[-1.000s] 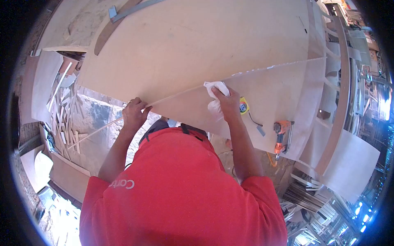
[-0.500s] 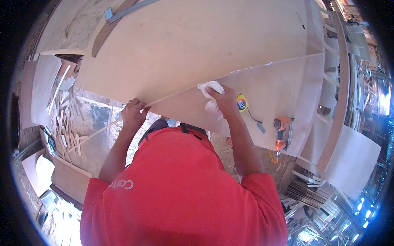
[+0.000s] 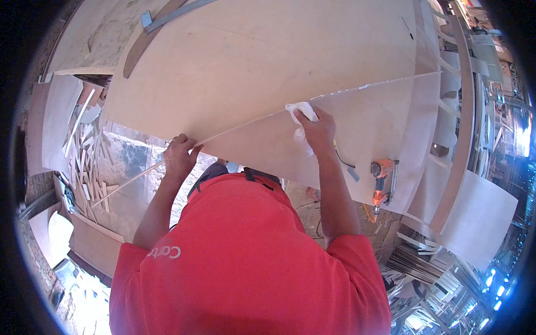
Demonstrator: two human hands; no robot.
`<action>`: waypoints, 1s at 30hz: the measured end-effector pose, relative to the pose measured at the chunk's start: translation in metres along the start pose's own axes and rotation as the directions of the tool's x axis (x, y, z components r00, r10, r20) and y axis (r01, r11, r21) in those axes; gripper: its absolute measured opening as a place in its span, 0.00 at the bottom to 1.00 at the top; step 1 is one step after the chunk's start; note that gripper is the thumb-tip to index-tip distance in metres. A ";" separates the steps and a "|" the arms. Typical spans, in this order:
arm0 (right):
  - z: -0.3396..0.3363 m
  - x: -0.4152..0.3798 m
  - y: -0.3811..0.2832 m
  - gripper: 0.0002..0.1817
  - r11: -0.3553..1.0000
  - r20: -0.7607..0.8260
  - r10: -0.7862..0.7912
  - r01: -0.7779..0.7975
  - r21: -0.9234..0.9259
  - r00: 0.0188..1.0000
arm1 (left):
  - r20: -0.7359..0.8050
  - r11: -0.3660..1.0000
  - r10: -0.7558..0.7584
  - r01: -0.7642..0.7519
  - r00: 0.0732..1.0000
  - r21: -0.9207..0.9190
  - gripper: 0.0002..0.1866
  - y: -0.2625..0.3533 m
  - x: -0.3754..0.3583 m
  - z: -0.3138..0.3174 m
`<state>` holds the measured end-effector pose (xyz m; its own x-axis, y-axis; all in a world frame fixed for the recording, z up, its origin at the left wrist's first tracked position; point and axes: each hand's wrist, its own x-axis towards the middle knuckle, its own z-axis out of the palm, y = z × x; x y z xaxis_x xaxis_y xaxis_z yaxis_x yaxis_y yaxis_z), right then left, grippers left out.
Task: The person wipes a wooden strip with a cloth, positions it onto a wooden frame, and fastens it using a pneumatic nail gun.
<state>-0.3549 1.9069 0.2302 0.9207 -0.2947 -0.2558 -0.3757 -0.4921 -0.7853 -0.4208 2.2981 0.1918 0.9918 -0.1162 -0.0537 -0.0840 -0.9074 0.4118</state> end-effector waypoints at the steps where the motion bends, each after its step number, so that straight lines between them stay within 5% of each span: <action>1: 0.001 -0.001 0.000 0.20 1.000 0.000 0.001 -0.001 0.001 1.000 | -0.004 1.000 0.001 -0.001 1.000 -0.002 0.09 0.000 0.000 0.000; 7: -0.003 -0.001 -0.002 0.21 0.992 0.044 0.023 -0.028 0.122 0.999 | 0.020 1.000 -0.018 0.017 1.000 0.026 0.09 0.002 0.000 -0.002; 22: -0.024 0.007 -0.007 0.20 0.995 -0.050 0.024 -0.029 -0.096 0.998 | 0.016 1.000 -0.013 0.012 1.000 0.022 0.09 0.003 0.000 -0.002; 30: -0.021 0.000 -0.012 0.22 0.995 0.058 0.083 -0.086 0.053 0.995 | -0.008 1.000 -0.005 0.004 1.000 -0.007 0.09 0.002 0.000 -0.001</action>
<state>-0.3530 1.8954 0.2514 0.8908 -0.2867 -0.3526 -0.4477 -0.4210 -0.7889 -0.4213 2.2966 0.1938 0.9929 -0.1090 -0.0485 -0.0789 -0.9049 0.4183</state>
